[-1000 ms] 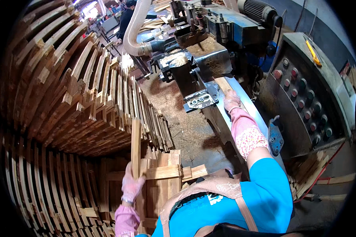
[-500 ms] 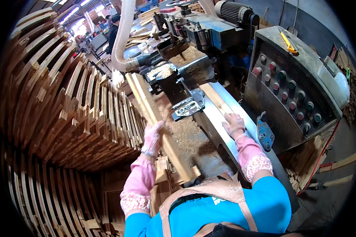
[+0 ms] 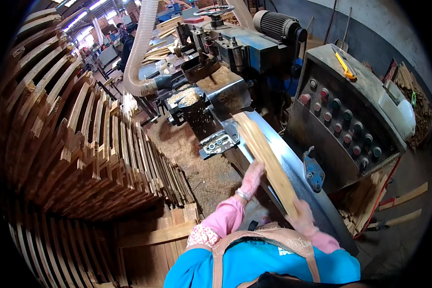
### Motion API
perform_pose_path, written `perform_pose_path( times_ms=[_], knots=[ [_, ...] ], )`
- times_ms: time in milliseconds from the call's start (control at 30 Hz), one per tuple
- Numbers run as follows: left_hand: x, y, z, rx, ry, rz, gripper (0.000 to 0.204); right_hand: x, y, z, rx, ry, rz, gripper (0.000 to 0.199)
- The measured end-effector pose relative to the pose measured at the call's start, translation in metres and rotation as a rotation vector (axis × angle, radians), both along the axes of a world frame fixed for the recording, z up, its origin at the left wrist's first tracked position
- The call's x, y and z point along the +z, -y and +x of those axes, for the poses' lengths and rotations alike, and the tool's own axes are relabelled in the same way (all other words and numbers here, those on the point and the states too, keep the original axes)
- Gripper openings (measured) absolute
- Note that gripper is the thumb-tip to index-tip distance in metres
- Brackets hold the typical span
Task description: The person feeds wooden planks into a planer machine to smooth their surfaces. They handle the planks one at a time, guiding them through the machine and stacking the finished pieces on a growing pile to the left.
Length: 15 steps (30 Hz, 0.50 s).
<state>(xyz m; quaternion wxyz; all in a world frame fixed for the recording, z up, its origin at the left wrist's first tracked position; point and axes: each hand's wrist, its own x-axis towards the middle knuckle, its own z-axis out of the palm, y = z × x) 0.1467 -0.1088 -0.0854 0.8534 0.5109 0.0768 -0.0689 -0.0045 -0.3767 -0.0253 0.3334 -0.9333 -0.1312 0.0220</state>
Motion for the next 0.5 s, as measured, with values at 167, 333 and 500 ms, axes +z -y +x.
perform_pose_path(
  times_ms=[167,333,500],
  knots=[
    [-0.050,-0.052,-0.039,0.239,-0.118,0.450,0.060,-0.003,0.025,-0.020,-0.180,-0.049,-0.393,0.060],
    [-0.043,-0.113,-0.061,0.411,-0.235,0.452,0.053,-0.067,-0.030,0.114,-0.169,0.496,-0.200,0.074],
    [-0.035,-0.144,-0.077,0.529,-0.112,0.845,0.058,-0.091,-0.122,0.253,-0.229,0.592,-0.122,0.074]
  ],
)
